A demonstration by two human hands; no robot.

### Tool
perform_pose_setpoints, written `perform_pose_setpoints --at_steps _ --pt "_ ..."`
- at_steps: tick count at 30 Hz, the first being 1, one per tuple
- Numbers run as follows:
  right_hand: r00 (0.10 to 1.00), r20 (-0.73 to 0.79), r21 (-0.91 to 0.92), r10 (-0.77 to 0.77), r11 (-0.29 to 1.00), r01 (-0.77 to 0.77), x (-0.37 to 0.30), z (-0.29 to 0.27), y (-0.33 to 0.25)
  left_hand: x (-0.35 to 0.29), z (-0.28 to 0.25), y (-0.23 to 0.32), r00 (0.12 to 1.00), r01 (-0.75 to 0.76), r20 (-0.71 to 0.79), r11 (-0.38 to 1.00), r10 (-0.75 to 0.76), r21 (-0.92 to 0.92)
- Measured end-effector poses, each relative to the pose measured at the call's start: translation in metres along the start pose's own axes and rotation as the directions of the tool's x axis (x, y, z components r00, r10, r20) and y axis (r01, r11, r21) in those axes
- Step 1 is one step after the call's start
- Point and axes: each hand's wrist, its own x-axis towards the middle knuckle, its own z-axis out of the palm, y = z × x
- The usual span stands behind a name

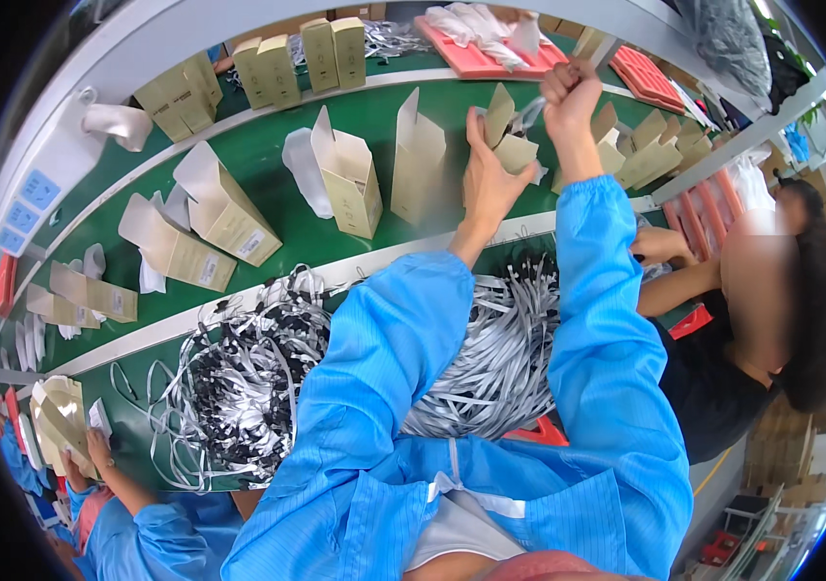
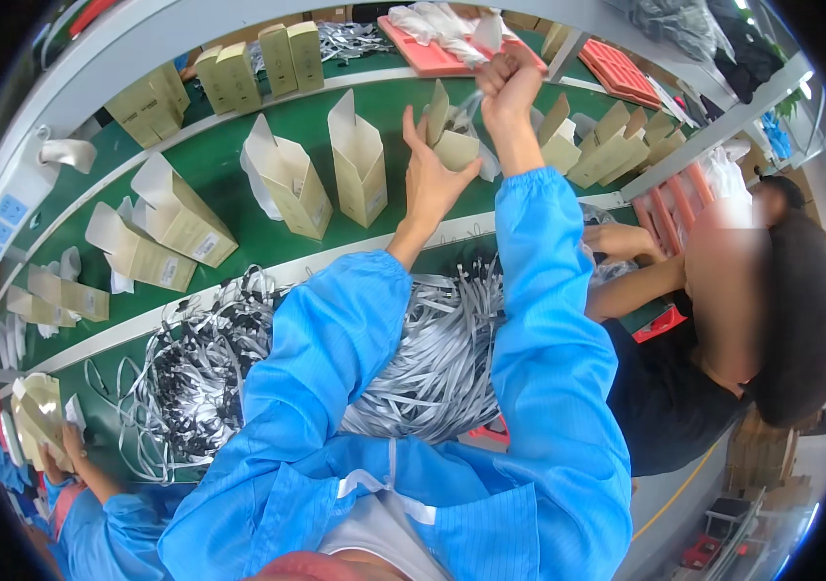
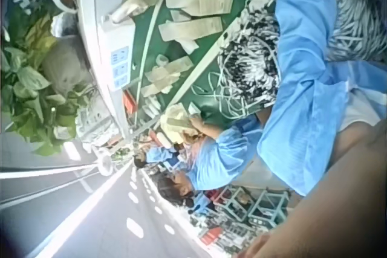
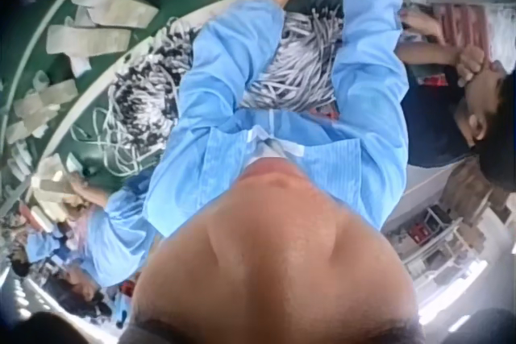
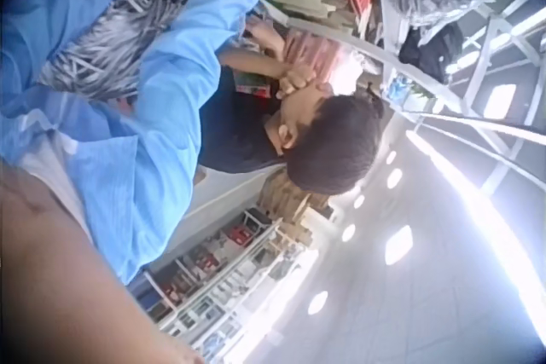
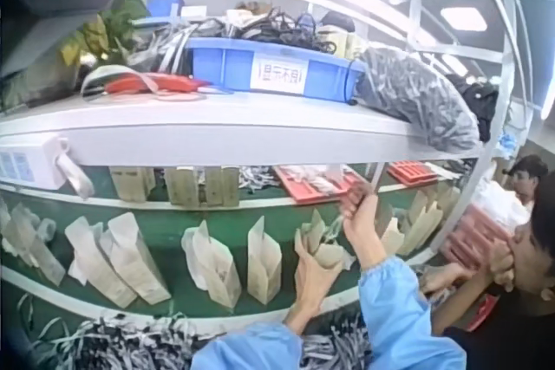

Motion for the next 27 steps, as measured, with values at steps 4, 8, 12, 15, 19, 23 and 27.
perform_pose_setpoints --at_steps 4,8,12,15,19,23,27 --pt "0.99 -0.043 -0.258 0.134 0.956 -0.141 -0.024 -0.029 0.033 0.003 0.004 -0.01 1.0 0.015 -0.007 1.0 -0.015 0.002" --pt "0.901 0.433 -0.86 -0.031 0.286 0.423 -0.036 -0.053 0.04 -0.001 0.009 -0.018 0.998 -0.062 -0.019 0.998 0.062 -0.007" --pt "0.639 0.741 -0.487 0.207 -0.491 0.723 -0.037 -0.044 0.007 -0.007 0.016 -0.024 0.999 -0.038 0.005 0.998 0.038 -0.048" --pt "0.99 0.139 -0.938 0.028 -0.316 0.14 -0.048 -0.01 -0.02 -0.01 0.016 -0.027 1.0 -0.021 -0.002 0.994 0.02 -0.104" --pt "0.981 0.109 -0.984 0.159 -0.121 0.129 -0.062 -0.024 -0.042 -0.019 0.007 -0.021 0.982 -0.159 -0.073 0.974 0.173 0.164" --pt "0.927 0.176 -0.983 0.33 0.103 0.15 -0.142 -0.002 -0.083 -0.062 -0.019 -0.006 0.959 -0.074 0.283 0.97 0.005 0.233" --pt "0.659 0.364 -0.916 0.658 0.127 0.38 -0.197 -0.026 -0.04 -0.067 -0.116 0.017 0.715 -0.116 0.688 0.95 -0.123 0.29"
